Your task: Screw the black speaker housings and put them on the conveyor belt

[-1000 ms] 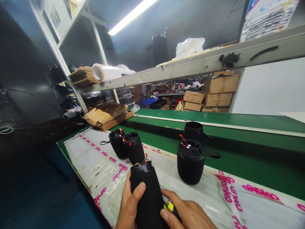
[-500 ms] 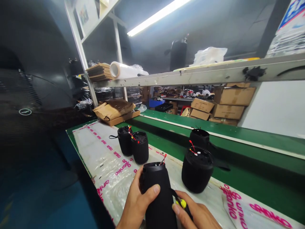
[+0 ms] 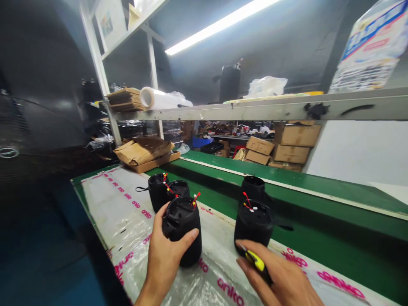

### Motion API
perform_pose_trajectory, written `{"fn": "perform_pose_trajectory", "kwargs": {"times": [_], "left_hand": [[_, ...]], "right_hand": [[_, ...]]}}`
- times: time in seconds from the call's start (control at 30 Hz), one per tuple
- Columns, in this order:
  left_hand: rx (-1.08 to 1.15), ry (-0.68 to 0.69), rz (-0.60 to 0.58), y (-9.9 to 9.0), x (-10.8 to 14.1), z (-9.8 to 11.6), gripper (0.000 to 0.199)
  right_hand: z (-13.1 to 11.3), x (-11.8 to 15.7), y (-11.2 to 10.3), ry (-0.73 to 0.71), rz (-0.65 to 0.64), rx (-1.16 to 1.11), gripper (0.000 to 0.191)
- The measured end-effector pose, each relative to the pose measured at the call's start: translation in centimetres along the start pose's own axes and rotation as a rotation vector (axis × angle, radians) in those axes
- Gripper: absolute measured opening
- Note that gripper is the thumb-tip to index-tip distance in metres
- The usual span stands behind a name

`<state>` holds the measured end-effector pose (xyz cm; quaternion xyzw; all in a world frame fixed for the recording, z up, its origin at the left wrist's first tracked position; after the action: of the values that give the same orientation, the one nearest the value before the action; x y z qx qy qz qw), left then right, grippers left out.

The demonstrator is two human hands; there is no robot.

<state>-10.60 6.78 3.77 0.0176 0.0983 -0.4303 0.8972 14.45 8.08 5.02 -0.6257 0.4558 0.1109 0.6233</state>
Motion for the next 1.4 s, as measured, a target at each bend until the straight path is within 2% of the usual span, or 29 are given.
{"fn": "perform_pose_trajectory", "kwargs": {"times": [0.07, 0.17, 0.3, 0.43, 0.5, 0.57, 0.67, 0.7, 0.77, 0.83, 0.9, 0.97, 1.0, 1.03, 1.1, 1.17, 1.2, 1.23, 1.27, 1.33, 1.4], "left_hand": [[-0.014, 0.025, 0.064, 1.0, -0.4, -0.3, 0.083], [-0.047, 0.106, 0.151, 2.7, -0.6, -0.9, 0.084], [-0.174, 0.246, 0.249, 3.9, -1.0, -1.5, 0.087], [-0.311, 0.316, 0.259, 4.0, -0.9, -1.6, 0.090], [-0.347, 0.339, 0.265, 3.7, -0.1, -1.3, 0.091], [-0.361, 0.391, 0.297, 3.1, 1.5, -0.5, 0.092], [-0.313, 0.620, 0.338, 2.8, 5.3, 1.9, 0.085], [-0.280, 0.697, 0.317, 2.9, 6.6, 2.7, 0.079], [-0.225, 0.760, 0.183, 3.9, 8.1, 3.6, 0.064], [-0.196, 0.746, 0.035, 5.0, 8.8, 4.3, 0.051], [-0.157, 0.710, -0.030, 5.4, 9.1, 4.9, 0.048], [-0.102, 0.566, -0.045, 5.0, 8.4, 4.8, 0.056], [-0.066, 0.432, -0.092, 5.2, 7.8, 4.2, 0.059], [-0.016, 0.264, -0.188, 5.7, 7.2, 3.2, 0.064], [0.137, -0.054, -0.480, 7.9, 7.3, 1.3, 0.074], [0.317, -0.233, -0.785, 10.2, 8.7, 0.9, 0.080], [0.371, -0.258, -0.878, 10.7, 9.2, 1.1, 0.079], [0.385, -0.248, -0.914, 10.9, 9.4, 1.2, 0.075], [0.361, -0.224, -0.901, 10.8, 9.2, 1.3, 0.069], [0.260, -0.184, -0.802, 10.1, 8.4, 0.9, 0.061], [0.164, -0.170, -0.700, 9.2, 7.6, 0.3, 0.060]], "right_hand": [[0.8, -1.0, -2.2, -0.026, 0.064, 0.148, 0.027], [2.7, -1.4, -4.2, 0.035, 0.095, 0.414, 0.028], [4.3, -0.9, -3.7, 0.053, -0.010, 0.467, 0.028], [5.5, -1.0, -3.0, 0.106, -0.067, 0.357, 0.025], [6.0, -1.3, -2.9, 0.152, -0.093, 0.223, 0.020], [6.1, -1.7, -3.0, 0.186, -0.115, 0.055, 0.011], [5.5, -1.8, -3.7, 0.217, -0.142, -0.142, 0.007], [5.3, -1.8, -3.9, 0.235, -0.148, -0.191, 0.008], [4.9, -1.4, -4.2, 0.311, -0.153, -0.333, 0.014], [4.5, -0.8, -3.6, 0.424, -0.171, -0.562, 0.023], [3.7, 0.0, -2.4, 0.529, -0.209, -0.814, 0.031], [2.6, 0.4, -1.4, 0.584, -0.247, -1.000, 0.035], [2.1, 0.5, -1.1, 0.590, -0.258, -1.057, 0.035], [1.7, 0.5, -0.8, 0.590, -0.263, -1.096, 0.035], [1.0, 0.5, -0.1, 0.571, -0.287, -1.148, 0.033], [0.6, 0.4, 0.4, 0.538, -0.304, -1.129, 0.031], [0.8, 0.4, 0.3, 0.521, -0.276, -1.060, 0.030], [1.2, 0.3, -0.1, 0.504, -0.230, -0.942, 0.030], [1.6, 0.3, -0.8, 0.485, -0.173, -0.783, 0.030], [2.0, 0.5, -2.4, 0.448, -0.113, -0.440, 0.031], [1.6, 1.0, -3.0, 0.408, -0.161, -0.243, 0.029]]}}
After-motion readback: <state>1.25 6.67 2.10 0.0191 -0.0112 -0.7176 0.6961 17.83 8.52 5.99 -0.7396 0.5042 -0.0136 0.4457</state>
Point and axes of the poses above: each hand's wrist, its own x-axis away from the middle knuckle, its own y-axis out of the palm, z = x × y, the point moved 9 cm from there along -x, towards the middle knuckle, and after that the axes turned 8 degrees about -y, right-handed, at the moved point
